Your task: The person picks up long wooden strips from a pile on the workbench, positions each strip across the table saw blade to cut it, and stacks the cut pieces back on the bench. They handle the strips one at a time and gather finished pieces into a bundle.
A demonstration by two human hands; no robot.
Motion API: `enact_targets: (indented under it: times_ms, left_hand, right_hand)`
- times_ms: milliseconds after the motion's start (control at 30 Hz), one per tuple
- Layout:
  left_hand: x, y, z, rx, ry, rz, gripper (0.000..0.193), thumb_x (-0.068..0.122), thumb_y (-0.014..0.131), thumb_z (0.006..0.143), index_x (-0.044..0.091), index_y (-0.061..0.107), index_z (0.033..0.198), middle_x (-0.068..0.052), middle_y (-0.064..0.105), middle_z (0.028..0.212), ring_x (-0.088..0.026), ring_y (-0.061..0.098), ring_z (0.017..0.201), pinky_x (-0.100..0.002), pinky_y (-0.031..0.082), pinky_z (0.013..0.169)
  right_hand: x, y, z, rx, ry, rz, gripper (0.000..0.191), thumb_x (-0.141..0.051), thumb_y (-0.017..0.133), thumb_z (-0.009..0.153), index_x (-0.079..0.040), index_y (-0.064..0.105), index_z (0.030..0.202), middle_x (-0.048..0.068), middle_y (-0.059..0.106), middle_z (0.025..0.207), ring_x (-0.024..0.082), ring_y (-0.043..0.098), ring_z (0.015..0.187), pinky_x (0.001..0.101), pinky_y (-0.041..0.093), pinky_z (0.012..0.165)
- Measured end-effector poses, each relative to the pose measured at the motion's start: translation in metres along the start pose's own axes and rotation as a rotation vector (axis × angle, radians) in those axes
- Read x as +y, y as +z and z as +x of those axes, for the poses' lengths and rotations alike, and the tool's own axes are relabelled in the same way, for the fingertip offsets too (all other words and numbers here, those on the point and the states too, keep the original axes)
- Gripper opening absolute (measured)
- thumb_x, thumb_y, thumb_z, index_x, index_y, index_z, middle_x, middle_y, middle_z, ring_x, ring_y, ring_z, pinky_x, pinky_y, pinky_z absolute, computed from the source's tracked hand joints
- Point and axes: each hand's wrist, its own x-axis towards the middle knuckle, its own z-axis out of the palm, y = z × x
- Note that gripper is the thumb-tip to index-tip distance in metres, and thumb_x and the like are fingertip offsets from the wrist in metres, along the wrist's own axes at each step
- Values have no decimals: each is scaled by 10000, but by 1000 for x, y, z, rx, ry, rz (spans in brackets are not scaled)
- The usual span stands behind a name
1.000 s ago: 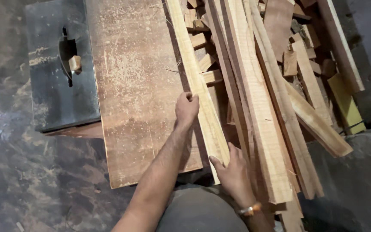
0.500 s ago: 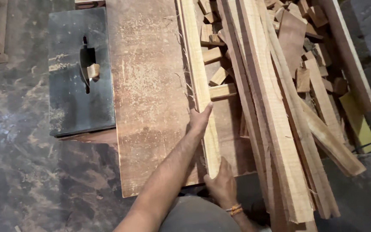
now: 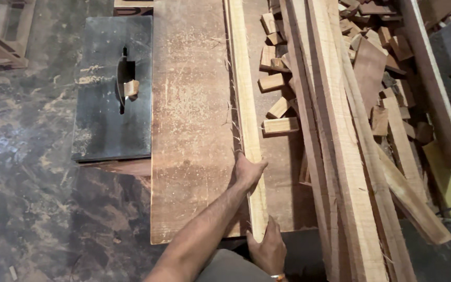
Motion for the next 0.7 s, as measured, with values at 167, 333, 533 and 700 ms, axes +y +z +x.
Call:
enact_targets:
  times_ms: [167,333,533,700]
  left_hand:
    - [-11,12,19,42,63,-103,712,238,871,688,10,552,1282,-192,735,1136,-314,733,1043,-393,577,915]
    - [-10,13,15,67,62,-195,631,242,846,673,12,612,1212,-188,755,1111,-309,746,1039,-394,579,927]
    - [3,-2,14,119,3,88,790,303,894,657,17,550,1308,-252,630,1262,-395,621,1185,-466,510,1022]
    - [2,-4,19,120,-40,146,1113,342,915,630,62,334,1538,-275,517,1374,-422,522,1286,-473,450,1081]
  right_hand:
    - [8,11,3,102,-135,37,767,-300,808,719,-83,490,1382,195,656,1195,425,651,1075,507,553,840]
    - [16,20,4,119,-79,-5,743,-303,802,736,-102,500,1385,198,685,1181,430,683,1024,519,562,804]
    - [20,34,8,120,-85,-11,747,-328,810,737,-81,499,1370,222,685,1156,438,689,996,515,569,799]
    - [22,47,9,116,-90,-21,764,-356,816,747,-54,498,1372,239,683,1134,452,681,1001,520,562,807]
